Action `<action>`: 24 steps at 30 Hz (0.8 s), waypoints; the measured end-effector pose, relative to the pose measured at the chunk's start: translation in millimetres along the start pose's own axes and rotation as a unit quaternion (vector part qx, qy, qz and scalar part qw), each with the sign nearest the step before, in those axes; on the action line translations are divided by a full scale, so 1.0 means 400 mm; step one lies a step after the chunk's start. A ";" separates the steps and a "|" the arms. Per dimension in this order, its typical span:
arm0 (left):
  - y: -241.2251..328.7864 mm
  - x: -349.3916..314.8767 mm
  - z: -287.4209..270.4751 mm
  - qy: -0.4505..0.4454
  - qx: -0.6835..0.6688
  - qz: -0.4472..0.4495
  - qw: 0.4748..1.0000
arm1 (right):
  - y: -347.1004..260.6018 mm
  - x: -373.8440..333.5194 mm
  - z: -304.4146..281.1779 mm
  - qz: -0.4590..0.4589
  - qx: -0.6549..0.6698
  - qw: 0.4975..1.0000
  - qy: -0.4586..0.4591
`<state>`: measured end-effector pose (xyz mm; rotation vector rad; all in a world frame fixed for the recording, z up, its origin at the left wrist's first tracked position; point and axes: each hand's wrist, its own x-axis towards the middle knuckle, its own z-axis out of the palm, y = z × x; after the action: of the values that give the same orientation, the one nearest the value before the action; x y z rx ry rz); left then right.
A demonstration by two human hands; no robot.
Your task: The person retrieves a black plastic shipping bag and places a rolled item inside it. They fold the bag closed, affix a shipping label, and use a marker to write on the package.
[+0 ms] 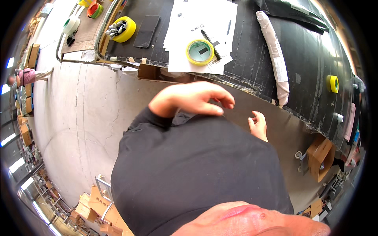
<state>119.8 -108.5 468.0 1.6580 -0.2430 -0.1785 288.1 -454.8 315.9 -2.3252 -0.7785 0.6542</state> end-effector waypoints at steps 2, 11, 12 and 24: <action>0.129 -0.054 -0.065 0.052 0.052 0.186 0.980 | -0.011 0.003 0.007 0.003 -0.021 1.000 -0.005; 0.321 -0.128 -0.036 0.117 -0.151 0.427 0.884 | -0.115 0.079 0.057 -0.021 -0.025 0.998 -0.047; 0.343 -0.141 -0.042 0.134 -0.130 0.417 0.889 | -0.136 0.093 0.059 -0.031 -0.021 0.998 -0.054; 0.418 -0.045 -0.071 0.042 -0.161 0.558 0.813 | -0.081 0.055 0.078 0.037 -0.023 0.999 -0.033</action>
<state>101.2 -91.7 636.5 0.9628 -1.0138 0.7120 272.8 -407.4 309.9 -2.3949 -0.7480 0.7558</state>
